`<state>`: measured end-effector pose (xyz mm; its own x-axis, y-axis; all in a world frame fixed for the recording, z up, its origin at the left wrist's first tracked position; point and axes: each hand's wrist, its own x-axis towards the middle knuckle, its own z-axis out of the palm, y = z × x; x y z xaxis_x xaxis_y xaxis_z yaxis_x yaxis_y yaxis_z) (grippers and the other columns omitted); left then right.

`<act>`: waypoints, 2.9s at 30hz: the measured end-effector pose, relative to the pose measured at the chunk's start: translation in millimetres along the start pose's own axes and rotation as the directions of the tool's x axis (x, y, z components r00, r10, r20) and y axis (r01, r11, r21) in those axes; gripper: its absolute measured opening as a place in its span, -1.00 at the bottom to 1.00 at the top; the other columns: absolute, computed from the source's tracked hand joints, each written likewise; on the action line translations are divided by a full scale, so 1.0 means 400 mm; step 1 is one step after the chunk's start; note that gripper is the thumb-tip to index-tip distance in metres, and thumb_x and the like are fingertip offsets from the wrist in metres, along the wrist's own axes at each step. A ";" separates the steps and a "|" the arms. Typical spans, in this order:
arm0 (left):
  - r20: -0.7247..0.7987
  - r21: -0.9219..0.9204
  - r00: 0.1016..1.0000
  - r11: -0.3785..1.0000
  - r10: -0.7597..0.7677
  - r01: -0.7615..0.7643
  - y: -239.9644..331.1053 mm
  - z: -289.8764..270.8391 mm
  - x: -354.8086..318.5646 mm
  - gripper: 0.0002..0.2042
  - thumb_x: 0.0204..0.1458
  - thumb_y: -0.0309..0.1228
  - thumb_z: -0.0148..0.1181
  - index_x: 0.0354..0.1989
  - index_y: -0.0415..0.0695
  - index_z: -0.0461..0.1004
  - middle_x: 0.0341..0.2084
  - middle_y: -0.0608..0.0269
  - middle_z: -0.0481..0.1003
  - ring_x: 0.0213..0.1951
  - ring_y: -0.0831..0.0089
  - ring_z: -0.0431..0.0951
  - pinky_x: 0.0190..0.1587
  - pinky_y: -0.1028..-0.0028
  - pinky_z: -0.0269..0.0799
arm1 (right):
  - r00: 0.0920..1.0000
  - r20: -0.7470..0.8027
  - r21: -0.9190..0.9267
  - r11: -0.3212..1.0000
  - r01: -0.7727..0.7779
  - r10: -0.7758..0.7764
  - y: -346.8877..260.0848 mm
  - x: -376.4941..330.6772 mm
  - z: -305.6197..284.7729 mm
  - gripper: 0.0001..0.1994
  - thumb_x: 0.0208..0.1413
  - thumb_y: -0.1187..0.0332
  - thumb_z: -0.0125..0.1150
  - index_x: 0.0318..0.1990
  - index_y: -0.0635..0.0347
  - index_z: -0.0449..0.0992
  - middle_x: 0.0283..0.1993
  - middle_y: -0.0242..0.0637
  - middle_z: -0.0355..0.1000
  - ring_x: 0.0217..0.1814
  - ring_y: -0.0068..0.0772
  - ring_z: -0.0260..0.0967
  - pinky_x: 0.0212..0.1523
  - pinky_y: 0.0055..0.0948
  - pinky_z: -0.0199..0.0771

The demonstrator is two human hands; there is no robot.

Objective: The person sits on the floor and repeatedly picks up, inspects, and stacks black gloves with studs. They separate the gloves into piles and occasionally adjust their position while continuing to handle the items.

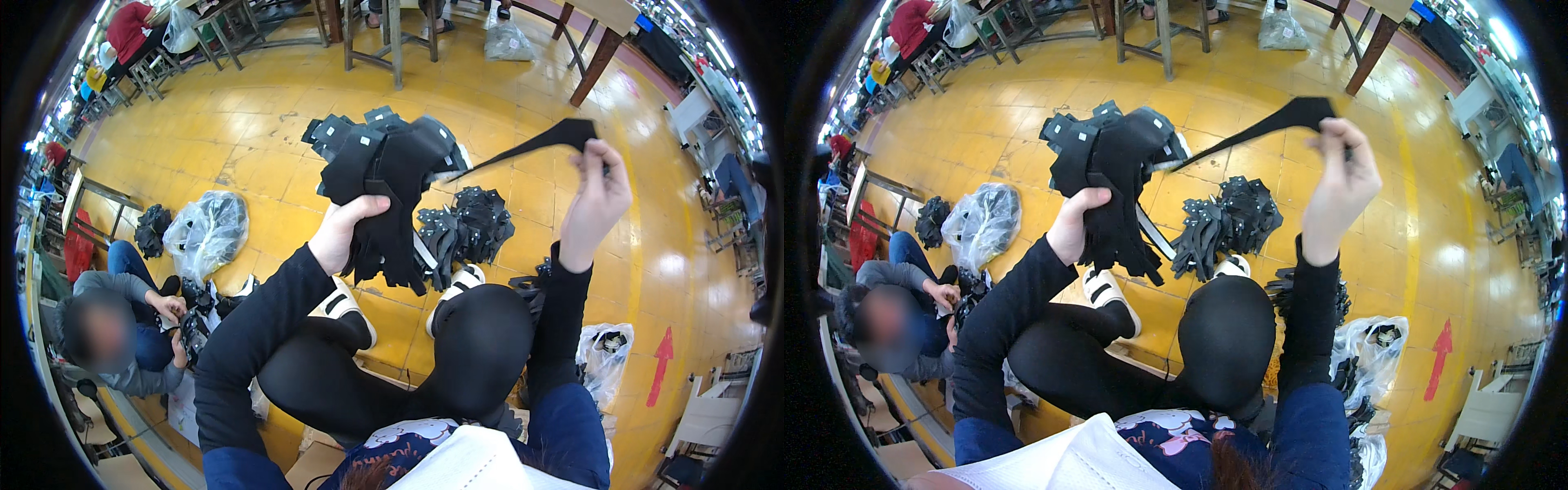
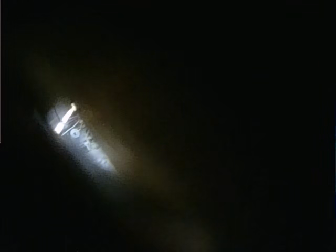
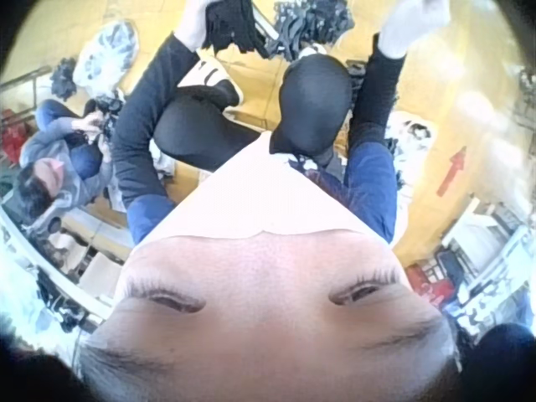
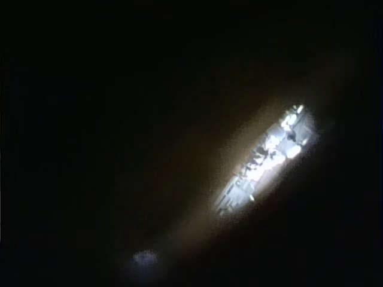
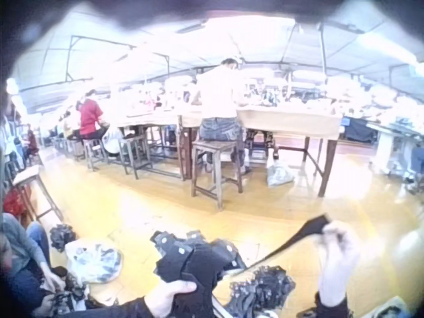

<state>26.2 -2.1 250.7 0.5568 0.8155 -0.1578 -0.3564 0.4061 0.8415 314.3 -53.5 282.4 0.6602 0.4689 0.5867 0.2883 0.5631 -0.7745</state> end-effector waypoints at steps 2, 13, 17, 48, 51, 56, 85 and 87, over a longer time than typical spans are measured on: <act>0.064 0.077 0.998 0.997 0.004 -0.009 0.004 -0.003 -0.006 -0.63 -0.04 -0.42 0.11 -0.01 -0.22 0.39 -0.21 0.21 0.49 -0.15 0.42 0.51 -0.06 0.42 0.44 | 0.983 0.095 -0.227 0.958 0.175 -0.157 -0.021 0.039 0.008 -0.89 0.13 0.56 0.08 -0.24 0.32 0.53 -0.18 -0.27 0.49 -0.18 -0.45 0.45 -0.09 -0.50 0.41; 0.092 0.144 0.995 0.989 -0.048 0.035 0.009 0.039 -0.012 -0.57 -0.04 -0.46 0.10 0.07 -0.21 0.34 -0.11 0.22 0.45 -0.06 0.44 0.45 0.04 0.43 0.35 | 0.604 0.769 -0.196 0.822 0.536 -0.211 -0.068 -0.082 0.103 -0.62 -0.25 0.42 0.44 -0.18 0.21 0.53 -0.03 -0.19 0.45 -0.03 -0.17 0.44 -0.05 -0.37 0.43; 0.116 0.235 0.990 0.971 -0.079 0.050 0.011 0.032 -0.012 -0.57 -0.04 -0.45 0.12 0.07 -0.20 0.34 -0.11 0.23 0.45 -0.05 0.46 0.44 0.04 0.44 0.34 | 0.623 0.762 -0.209 0.843 0.495 -0.176 -0.073 -0.085 0.109 -0.63 -0.27 0.45 0.45 -0.21 0.21 0.51 -0.01 -0.19 0.43 -0.01 -0.19 0.42 -0.04 -0.37 0.43; 0.140 0.234 0.979 0.966 -0.149 0.114 0.014 0.025 -0.020 -0.57 -0.07 -0.46 0.12 0.05 -0.23 0.35 -0.18 0.21 0.47 -0.11 0.44 0.47 -0.03 0.44 0.39 | 0.736 0.677 -0.226 0.946 0.232 -0.018 -0.039 -0.015 0.019 -0.81 0.12 0.69 -0.08 -0.18 0.46 0.48 -0.03 -0.18 0.33 -0.13 -0.43 0.46 -0.09 -0.53 0.47; 0.124 0.312 0.981 0.944 -0.152 0.107 0.005 0.027 -0.013 -0.51 -0.12 -0.47 0.12 0.09 -0.23 0.33 -0.13 0.19 0.47 -0.08 0.40 0.46 0.02 0.43 0.37 | 0.678 0.721 -0.179 0.984 -0.015 0.142 -0.061 -0.058 0.052 -0.77 0.06 0.66 -0.01 -0.18 0.37 0.55 -0.04 -0.19 0.38 -0.09 -0.39 0.46 -0.07 -0.52 0.40; 0.122 0.359 0.978 0.926 -0.169 0.116 0.007 0.037 -0.007 -0.50 -0.12 -0.49 0.13 0.11 -0.21 0.32 -0.09 0.21 0.46 -0.05 0.42 0.44 0.06 0.44 0.34 | 0.644 0.744 -0.162 0.886 0.434 -0.179 -0.071 -0.052 0.080 -0.74 -0.04 0.34 0.30 -0.19 0.25 0.55 -0.10 -0.19 0.42 -0.13 -0.20 0.45 -0.12 -0.38 0.43; 0.190 0.475 0.935 0.862 -0.299 0.179 -0.028 0.011 0.007 -0.52 -0.12 -0.54 0.24 0.07 -0.20 0.35 -0.13 0.25 0.47 -0.08 0.48 0.43 0.02 0.46 0.34 | 0.966 0.246 -0.268 0.953 0.144 -0.077 -0.034 -0.003 0.072 -0.90 0.05 0.53 0.26 -0.39 0.36 0.46 -0.29 -0.28 0.44 -0.36 -0.57 0.46 -0.39 -0.60 0.48; 0.225 0.462 0.929 0.872 -0.294 0.164 -0.031 0.007 0.012 -0.52 -0.12 -0.54 0.23 0.06 -0.20 0.36 -0.13 0.25 0.47 -0.08 0.48 0.43 0.03 0.46 0.33 | 0.978 0.129 -0.187 0.965 0.184 -0.162 -0.032 0.033 0.032 -0.92 0.08 0.54 0.22 -0.35 0.37 0.45 -0.24 -0.28 0.43 -0.37 -0.57 0.47 -0.41 -0.60 0.48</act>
<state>35.2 -4.3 241.1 0.7910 0.5451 -0.2779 0.1274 0.2976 0.9462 310.5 -45.7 302.9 0.5102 0.4553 0.7297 0.5295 0.5023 -0.6836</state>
